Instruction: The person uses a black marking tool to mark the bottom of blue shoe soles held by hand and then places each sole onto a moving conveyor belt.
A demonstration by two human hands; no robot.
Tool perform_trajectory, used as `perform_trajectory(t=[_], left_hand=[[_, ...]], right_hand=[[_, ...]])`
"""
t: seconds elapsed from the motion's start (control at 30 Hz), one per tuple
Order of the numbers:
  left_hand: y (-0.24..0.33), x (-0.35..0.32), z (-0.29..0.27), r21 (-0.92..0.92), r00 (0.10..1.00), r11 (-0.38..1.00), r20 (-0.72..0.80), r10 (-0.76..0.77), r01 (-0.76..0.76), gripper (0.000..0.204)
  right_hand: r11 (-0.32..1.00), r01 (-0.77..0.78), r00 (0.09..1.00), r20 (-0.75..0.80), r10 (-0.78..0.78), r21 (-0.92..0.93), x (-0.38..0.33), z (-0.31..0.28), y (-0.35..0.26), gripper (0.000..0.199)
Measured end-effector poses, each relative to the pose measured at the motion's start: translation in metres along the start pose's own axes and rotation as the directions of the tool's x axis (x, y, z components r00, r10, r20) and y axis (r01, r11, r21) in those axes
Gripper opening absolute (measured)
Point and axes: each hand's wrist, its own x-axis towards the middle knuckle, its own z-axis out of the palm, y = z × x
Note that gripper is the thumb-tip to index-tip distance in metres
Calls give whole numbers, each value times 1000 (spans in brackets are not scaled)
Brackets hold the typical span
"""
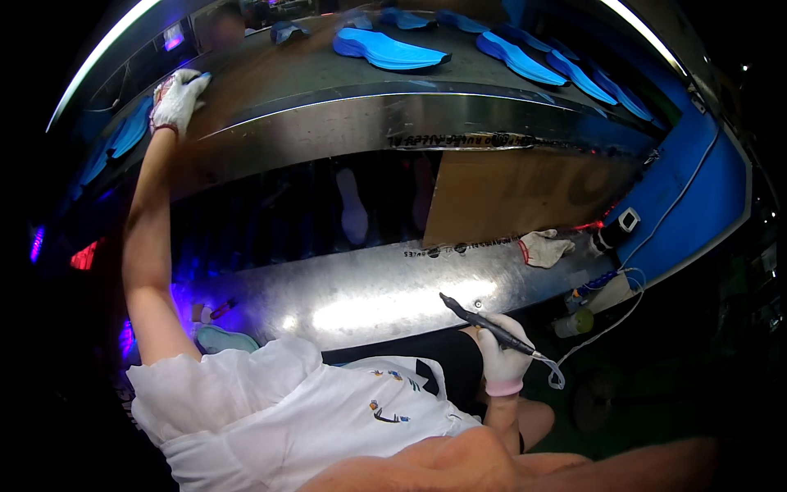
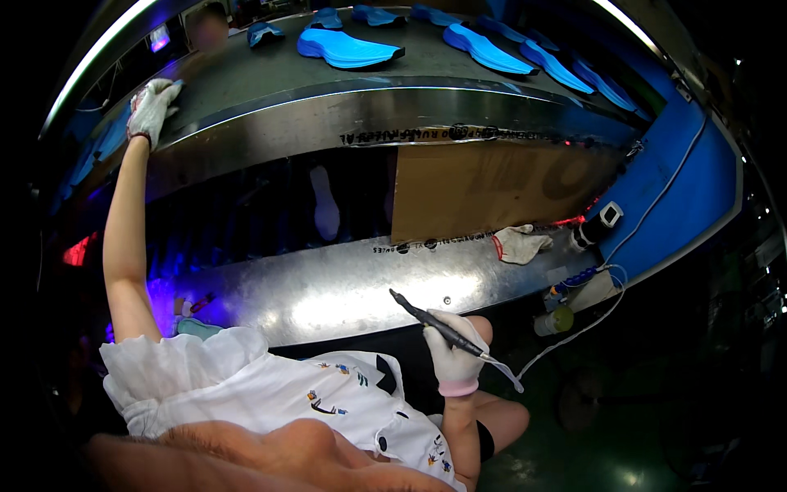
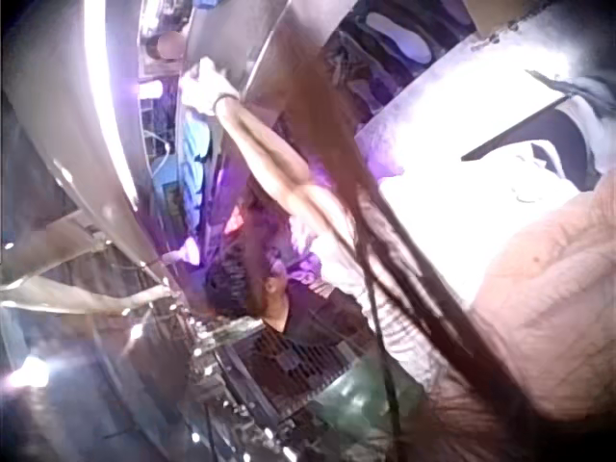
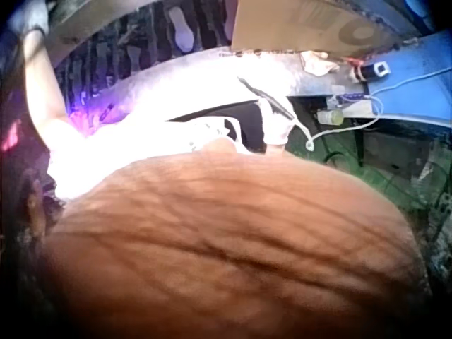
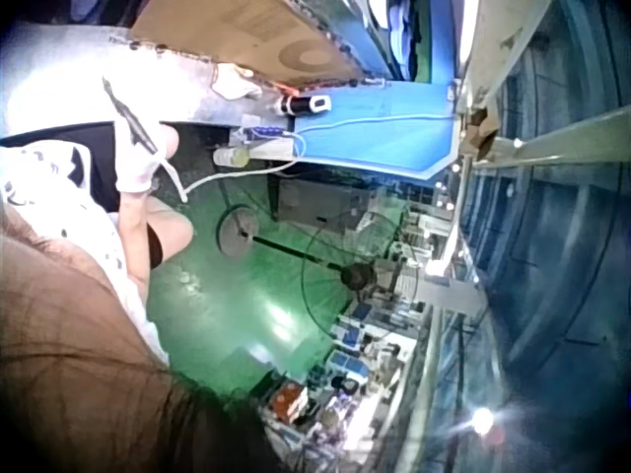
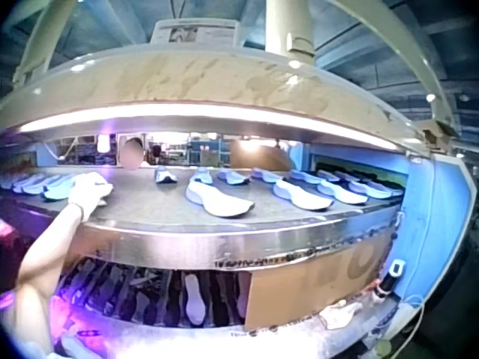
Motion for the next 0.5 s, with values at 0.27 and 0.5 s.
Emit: perform_trajectory(t=[0.27, 0.5], left_hand=[[96, -214, 56, 72, 423, 441, -180, 888, -895, 18], [42, -407, 172, -806, 291, 231, 76, 954, -546, 20]], right_hand=[[910, -275, 886, -286, 366, 312, -7, -7, 18, 22], [911, -264, 803, -451, 389, 316, -11, -20, 32, 24]])
